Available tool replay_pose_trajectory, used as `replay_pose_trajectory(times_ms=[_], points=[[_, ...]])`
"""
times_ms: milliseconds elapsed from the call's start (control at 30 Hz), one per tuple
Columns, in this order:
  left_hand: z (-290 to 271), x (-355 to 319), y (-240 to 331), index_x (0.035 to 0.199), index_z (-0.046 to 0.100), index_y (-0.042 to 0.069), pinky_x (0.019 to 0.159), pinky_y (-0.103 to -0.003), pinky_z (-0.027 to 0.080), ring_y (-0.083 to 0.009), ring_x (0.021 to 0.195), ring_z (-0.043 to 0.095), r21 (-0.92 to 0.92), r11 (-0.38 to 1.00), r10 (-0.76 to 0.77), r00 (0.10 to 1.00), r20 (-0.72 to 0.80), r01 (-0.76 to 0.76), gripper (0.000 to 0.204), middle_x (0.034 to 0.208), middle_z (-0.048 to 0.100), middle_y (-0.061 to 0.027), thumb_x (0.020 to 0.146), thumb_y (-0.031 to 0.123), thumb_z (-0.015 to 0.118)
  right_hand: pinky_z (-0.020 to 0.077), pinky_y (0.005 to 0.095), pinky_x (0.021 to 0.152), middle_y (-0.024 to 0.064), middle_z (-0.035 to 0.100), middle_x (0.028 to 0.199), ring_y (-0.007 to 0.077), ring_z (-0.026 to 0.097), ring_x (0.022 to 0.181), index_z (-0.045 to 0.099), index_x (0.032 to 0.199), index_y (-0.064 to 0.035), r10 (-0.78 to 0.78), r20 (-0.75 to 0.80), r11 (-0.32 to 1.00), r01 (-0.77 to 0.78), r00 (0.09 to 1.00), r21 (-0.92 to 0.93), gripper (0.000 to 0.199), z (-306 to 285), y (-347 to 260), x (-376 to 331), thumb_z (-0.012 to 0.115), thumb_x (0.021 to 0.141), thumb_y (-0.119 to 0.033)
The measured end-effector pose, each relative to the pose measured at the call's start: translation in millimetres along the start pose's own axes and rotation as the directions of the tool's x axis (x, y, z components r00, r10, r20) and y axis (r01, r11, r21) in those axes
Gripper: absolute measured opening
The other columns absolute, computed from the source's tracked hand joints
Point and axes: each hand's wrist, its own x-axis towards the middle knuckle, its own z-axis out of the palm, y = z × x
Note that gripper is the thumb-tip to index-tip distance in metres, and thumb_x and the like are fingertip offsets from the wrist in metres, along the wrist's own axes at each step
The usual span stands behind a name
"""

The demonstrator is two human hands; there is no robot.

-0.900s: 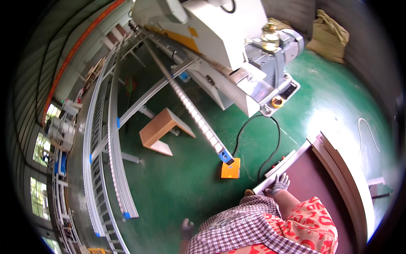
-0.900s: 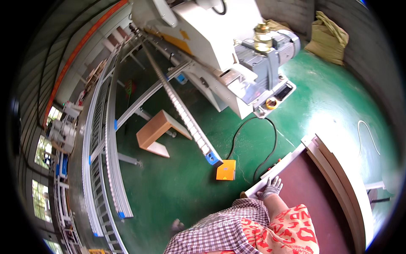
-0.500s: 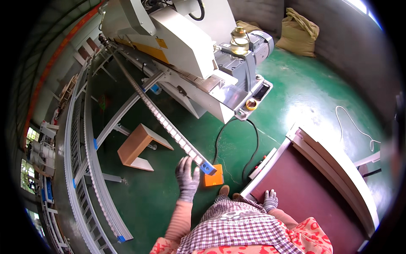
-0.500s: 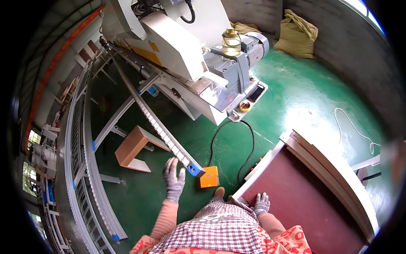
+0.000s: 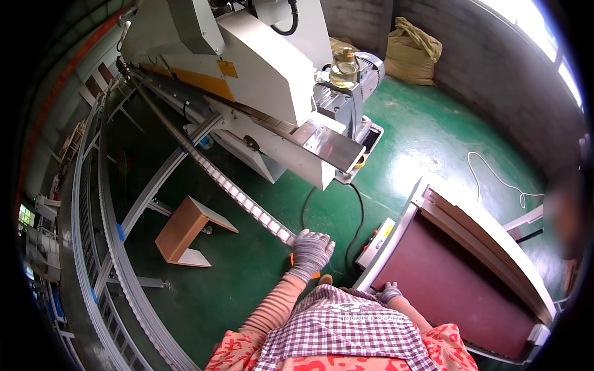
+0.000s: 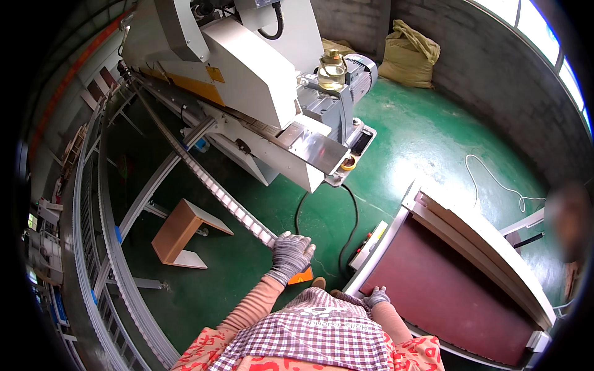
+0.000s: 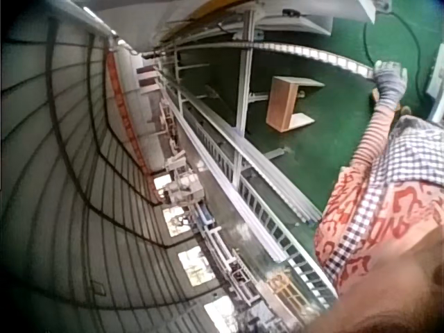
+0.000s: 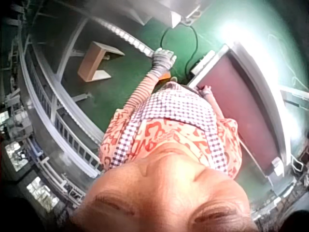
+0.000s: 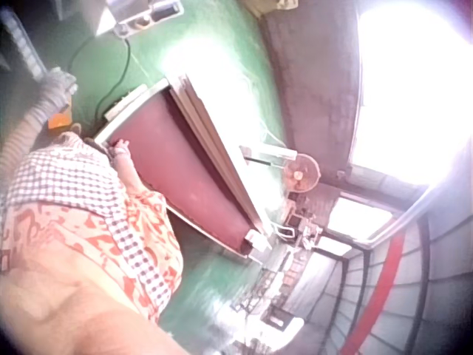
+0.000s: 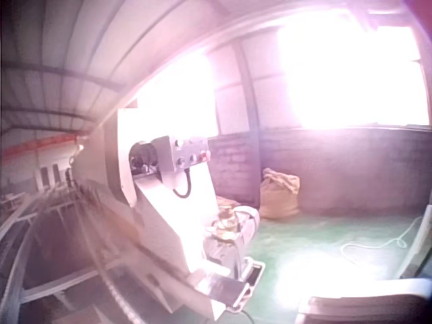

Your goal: The person operates a woodworking machine to process long white wooden planks. They feed the planks into the machine, retrieve them, and stack them on a nearby table. The person also handles smaller cut pieces of wood, placing them into the machine and stacking the processed pieces.

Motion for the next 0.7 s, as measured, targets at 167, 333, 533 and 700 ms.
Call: replay_pose_trajectory(times_ms=[167,333,533,700], points=[[2.3,-2.6,-3.2,0.089,0.066,0.009,0.093,-0.041,0.039,-0.0224,0.089,0.061,-0.069,0.996,0.054,0.998,-0.025,-0.056,0.027,0.089,0.066,-0.006,0.083,0.033,0.055,0.0357,0.0427,0.105,0.0224,0.015,0.15,0.0387,0.032,0.132,0.031,0.14,-0.0063,0.044,-0.018,0.998,-0.043,0.999,0.037,0.097,2.3,-12.6,-11.3,0.074,0.066,-0.054],[-5.8,-2.0,-1.8,0.086,0.065,0.009,0.087,-0.04,0.041,-0.0232,0.084,0.06,-0.091,0.992,0.092,0.996,0.02,-0.09,0.025,0.083,0.064,-0.0062,0.083,0.032,0.055,0.0344,0.0439,0.106,0.0175,0.028,0.146,0.0365,0.033,0.132,0.042,0.133,-0.0079,0.045,-0.004,0.997,-0.045,0.999,0.069,0.087,8.1,-13.8,1.5,0.074,0.066,-0.053],[-4.8,2.1,-1.2,0.081,0.064,0.009,0.082,-0.04,0.042,-0.0245,0.08,0.06,-0.115,0.987,0.111,0.993,-0.033,-0.114,0.024,0.079,0.063,-0.0076,0.083,0.031,0.055,0.0329,0.0432,0.107,0.0203,0.024,0.146,0.0377,0.03,0.133,0.036,0.138,-0.0085,-0.025,0.022,0.998,0.024,0.999,0.066,0.088,15.1,-9.0,13.5,0.07,0.07,-0.052],[-6.3,3.0,-0.8,0.08,0.065,0.008,0.074,-0.041,0.045,-0.0271,0.074,0.06,-0.108,0.987,0.114,0.992,-0.052,-0.119,0.021,0.076,0.063,-0.0085,0.081,0.028,0.057,0.0309,0.0429,0.108,0.0223,0.015,0.149,0.0406,0.025,0.135,0.03,0.142,-0.01,-0.071,0.055,0.996,0.067,0.996,0.067,0.09,13.9,-6.1,7.0,0.069,0.072,-0.052]])
